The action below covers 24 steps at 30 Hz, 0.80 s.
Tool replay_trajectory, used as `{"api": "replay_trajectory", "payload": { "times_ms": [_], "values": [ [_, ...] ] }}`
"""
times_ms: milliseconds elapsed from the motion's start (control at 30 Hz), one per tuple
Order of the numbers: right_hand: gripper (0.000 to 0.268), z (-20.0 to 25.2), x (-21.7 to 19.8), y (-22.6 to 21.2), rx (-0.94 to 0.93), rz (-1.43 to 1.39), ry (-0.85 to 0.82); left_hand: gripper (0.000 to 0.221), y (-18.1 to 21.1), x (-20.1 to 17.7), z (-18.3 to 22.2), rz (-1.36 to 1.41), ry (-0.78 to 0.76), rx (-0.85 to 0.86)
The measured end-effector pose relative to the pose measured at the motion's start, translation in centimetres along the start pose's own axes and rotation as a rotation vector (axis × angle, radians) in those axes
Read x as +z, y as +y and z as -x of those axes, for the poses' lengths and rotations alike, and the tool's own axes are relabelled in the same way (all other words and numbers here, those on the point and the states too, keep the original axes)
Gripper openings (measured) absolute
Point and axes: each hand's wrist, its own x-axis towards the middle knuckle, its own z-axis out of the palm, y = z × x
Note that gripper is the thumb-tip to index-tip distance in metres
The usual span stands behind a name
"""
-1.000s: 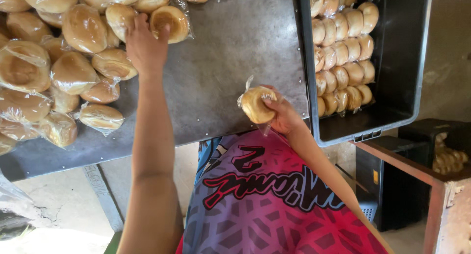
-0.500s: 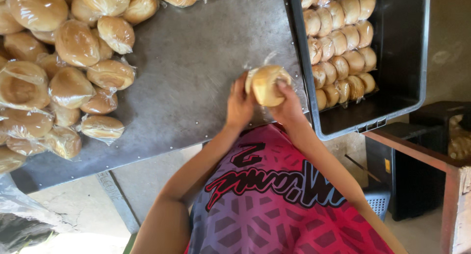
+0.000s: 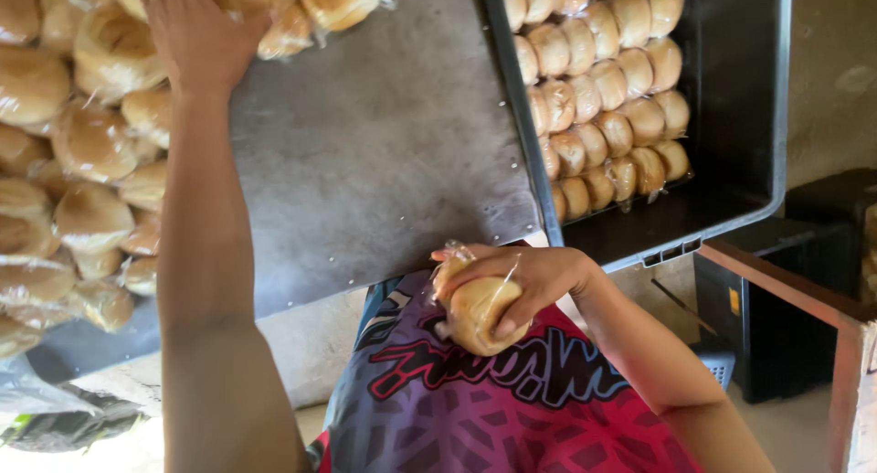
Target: The person organizes packaged breads by picking them up from a metal table and packing them neatly into a plastic container by hand.
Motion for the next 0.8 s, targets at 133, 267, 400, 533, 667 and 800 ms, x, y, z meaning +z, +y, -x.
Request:
{"api": "replay_trajectory", "payload": {
  "times_ms": [133, 267, 400, 533, 667, 800],
  "values": [
    [0.074, 1.0, -3.8, 0.3, -0.081, 0.013, -0.076, 0.079, 7.1, -0.3, 0.5, 0.631, -0.079, -0.179],
    [0.065, 2.9, -7.3, 2.5, -0.107, -0.135, -0.050, 0.072, 15.8, 4.5, -3.1, 1.446, -0.180, -0.393],
    [0.067, 5.4, -9.3, 6.0, -0.123, -0.183, 0.039, 0.070, 26.4, 15.9, -9.0, 1.814, -0.489, -0.367],
    [0.076, 8.5, -9.0, 11.2, -0.037, -0.531, 0.210, 0.029, 37.8, 29.1, -14.9, 1.227, -0.667, -0.118],
    [0.079, 12.5, -8.0, 16.4, -0.075, -1.167, 0.647, 0.039, 43.5, 34.7, -17.9, 0.620, -0.832, 0.001],
    [0.066, 17.4, -13.1, 16.4, -0.427, -1.408, 1.311, 0.084, 42.5, 34.7, -15.4, 0.460, -1.061, 0.121]
  ]
}}
